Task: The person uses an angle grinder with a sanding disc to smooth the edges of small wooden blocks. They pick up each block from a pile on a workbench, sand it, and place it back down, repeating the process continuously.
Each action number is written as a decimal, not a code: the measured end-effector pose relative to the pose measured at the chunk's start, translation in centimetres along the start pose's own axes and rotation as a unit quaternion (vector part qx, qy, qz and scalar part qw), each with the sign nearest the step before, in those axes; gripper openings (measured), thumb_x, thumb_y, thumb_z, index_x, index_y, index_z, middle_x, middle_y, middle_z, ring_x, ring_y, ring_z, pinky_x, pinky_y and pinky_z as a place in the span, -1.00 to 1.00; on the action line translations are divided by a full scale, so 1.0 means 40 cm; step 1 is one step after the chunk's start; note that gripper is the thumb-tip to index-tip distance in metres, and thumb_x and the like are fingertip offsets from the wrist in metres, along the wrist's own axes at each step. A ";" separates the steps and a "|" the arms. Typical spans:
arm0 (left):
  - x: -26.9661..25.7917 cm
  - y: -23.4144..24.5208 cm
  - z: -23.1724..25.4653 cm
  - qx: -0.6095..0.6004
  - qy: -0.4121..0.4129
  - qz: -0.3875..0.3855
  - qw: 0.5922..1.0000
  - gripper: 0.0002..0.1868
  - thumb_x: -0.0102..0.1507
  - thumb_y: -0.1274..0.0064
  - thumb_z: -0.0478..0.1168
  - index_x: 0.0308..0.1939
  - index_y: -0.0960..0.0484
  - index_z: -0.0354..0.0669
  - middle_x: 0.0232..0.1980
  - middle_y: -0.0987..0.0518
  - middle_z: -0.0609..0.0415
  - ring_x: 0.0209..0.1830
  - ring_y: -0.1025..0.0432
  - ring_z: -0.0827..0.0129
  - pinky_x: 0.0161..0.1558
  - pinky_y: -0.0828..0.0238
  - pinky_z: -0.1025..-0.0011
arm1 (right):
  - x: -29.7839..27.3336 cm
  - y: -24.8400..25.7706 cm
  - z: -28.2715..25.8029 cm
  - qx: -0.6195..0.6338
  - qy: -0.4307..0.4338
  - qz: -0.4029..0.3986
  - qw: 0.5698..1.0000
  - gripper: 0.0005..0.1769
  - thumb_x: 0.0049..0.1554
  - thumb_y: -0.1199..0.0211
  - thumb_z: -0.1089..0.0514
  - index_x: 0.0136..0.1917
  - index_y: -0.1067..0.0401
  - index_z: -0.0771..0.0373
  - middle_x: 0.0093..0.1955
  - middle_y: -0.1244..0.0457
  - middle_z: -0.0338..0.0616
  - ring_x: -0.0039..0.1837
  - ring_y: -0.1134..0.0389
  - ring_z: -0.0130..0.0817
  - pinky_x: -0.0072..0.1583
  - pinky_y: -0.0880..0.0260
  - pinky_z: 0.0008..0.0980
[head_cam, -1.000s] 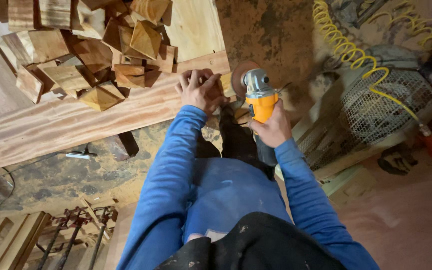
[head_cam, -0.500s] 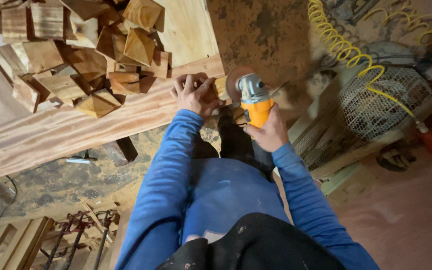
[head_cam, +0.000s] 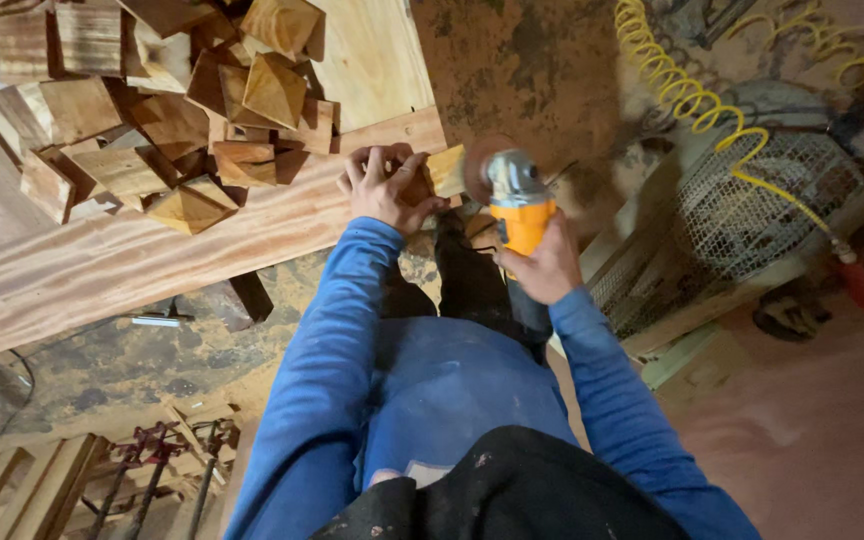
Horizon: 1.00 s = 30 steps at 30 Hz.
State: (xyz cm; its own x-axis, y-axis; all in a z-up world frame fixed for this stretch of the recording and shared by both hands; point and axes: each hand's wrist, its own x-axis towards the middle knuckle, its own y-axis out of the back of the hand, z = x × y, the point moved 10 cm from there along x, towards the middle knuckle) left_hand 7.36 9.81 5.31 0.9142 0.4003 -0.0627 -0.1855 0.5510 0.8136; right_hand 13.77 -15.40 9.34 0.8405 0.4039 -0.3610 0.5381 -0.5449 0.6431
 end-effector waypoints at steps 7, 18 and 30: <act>0.005 0.002 0.002 0.008 -0.003 0.000 1.000 -0.22 -0.14 -0.47 0.26 0.15 -0.69 0.32 0.18 -0.43 0.04 0.25 -0.17 -0.09 0.21 -0.09 -0.11 | 0.043 -0.034 -0.014 0.033 0.014 -0.029 0.999 -0.14 -0.14 -0.50 0.06 0.31 -0.19 0.44 0.12 -0.32 0.16 0.13 -0.40 0.01 0.18 -0.41 -0.16; -0.007 -0.032 -0.040 0.029 0.041 -0.018 0.999 -0.12 0.14 -0.18 -0.15 0.58 -0.31 0.01 0.31 -0.43 -0.06 0.33 -0.19 -0.08 0.27 -0.10 -0.12 | 0.020 0.060 0.068 0.008 -0.006 0.046 0.999 -0.26 -0.17 -0.53 0.06 0.19 -0.32 0.39 0.06 -0.33 0.13 0.11 -0.38 0.05 0.17 -0.38 -0.10; -0.011 -0.058 0.041 0.047 0.126 -0.014 0.991 -0.26 -0.08 -0.44 0.18 0.10 -0.55 0.08 0.23 -0.41 -0.10 0.29 -0.19 -0.10 0.20 -0.13 -0.10 | -0.006 0.069 0.028 0.055 -0.042 0.032 0.997 -0.27 -0.17 -0.50 0.08 0.20 -0.29 0.36 0.04 -0.35 0.05 0.06 -0.42 -0.06 0.14 -0.42 -0.18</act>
State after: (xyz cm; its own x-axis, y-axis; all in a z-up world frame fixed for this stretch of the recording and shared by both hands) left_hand 7.99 7.14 4.39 0.7970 0.5628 -0.2195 -0.1158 0.4989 0.8589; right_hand 15.13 -17.83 10.47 0.8731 0.3059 -0.3796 0.4832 -0.6471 0.5897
